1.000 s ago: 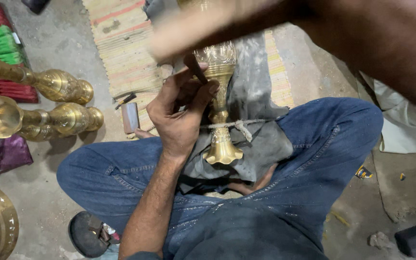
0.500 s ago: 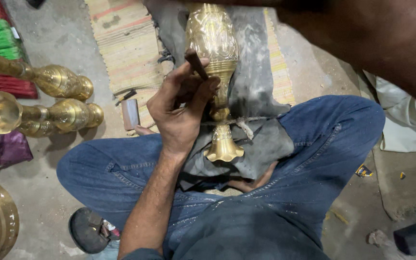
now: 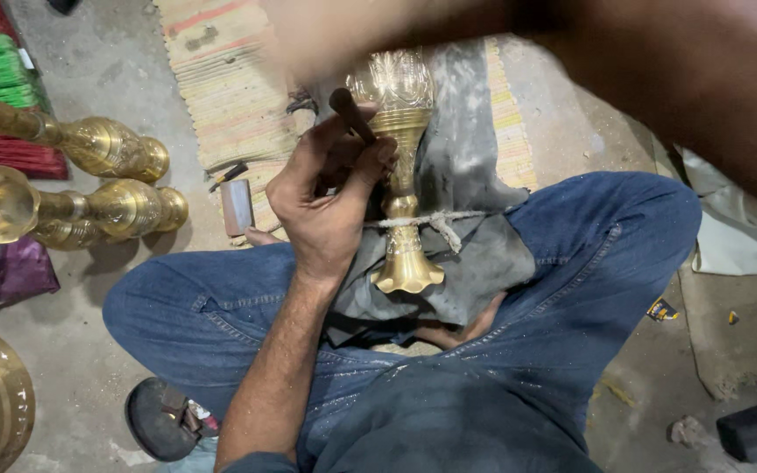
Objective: The person sits on the floor and uses a chisel and wooden mallet to engrave a brass decorative object. They repeatedly strike the chisel to create patterns on the surface, rotating the object as needed.
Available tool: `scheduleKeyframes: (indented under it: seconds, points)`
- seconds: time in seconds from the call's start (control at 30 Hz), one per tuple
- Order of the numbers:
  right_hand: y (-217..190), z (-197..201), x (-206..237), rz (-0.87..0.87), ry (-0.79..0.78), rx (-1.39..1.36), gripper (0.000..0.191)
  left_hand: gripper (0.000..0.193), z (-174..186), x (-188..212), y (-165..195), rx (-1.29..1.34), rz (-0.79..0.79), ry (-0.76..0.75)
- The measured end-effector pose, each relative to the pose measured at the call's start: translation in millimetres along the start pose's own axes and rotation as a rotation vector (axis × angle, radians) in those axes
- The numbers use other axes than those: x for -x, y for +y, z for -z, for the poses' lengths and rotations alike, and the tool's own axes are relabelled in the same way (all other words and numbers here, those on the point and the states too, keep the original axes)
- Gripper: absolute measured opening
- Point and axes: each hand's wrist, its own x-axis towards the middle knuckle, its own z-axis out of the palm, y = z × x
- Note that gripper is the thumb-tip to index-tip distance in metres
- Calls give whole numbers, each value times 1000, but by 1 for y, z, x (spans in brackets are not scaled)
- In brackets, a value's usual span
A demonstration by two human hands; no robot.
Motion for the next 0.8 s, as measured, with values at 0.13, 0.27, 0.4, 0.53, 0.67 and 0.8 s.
scheduleKeyframes:
  seconds: [0.13, 0.27, 0.4, 0.53, 0.67, 0.8]
  points:
    - [-1, 0, -1, 9, -2, 11, 14, 35, -1, 1, 1, -13, 41, 33]
    - [-2, 0, -2, 11, -3, 19, 14, 35, -2, 1, 0, 7, 5, 44]
    - [-3, 0, -3, 8, -7, 21, 13, 38, -1, 1, -2, -20, -9, 20]
    - [-4, 0, -3, 15, -1, 30, 13, 39, -2, 1, -5, -13, -20, 32]
    - [-5, 0, -5, 25, -3, 31, 13, 42, -1, 3, -5, -24, -48, 15]
    - [-5, 1, -6, 24, -4, 38, 12, 40, -1, 4, -5, 34, -11, 12]
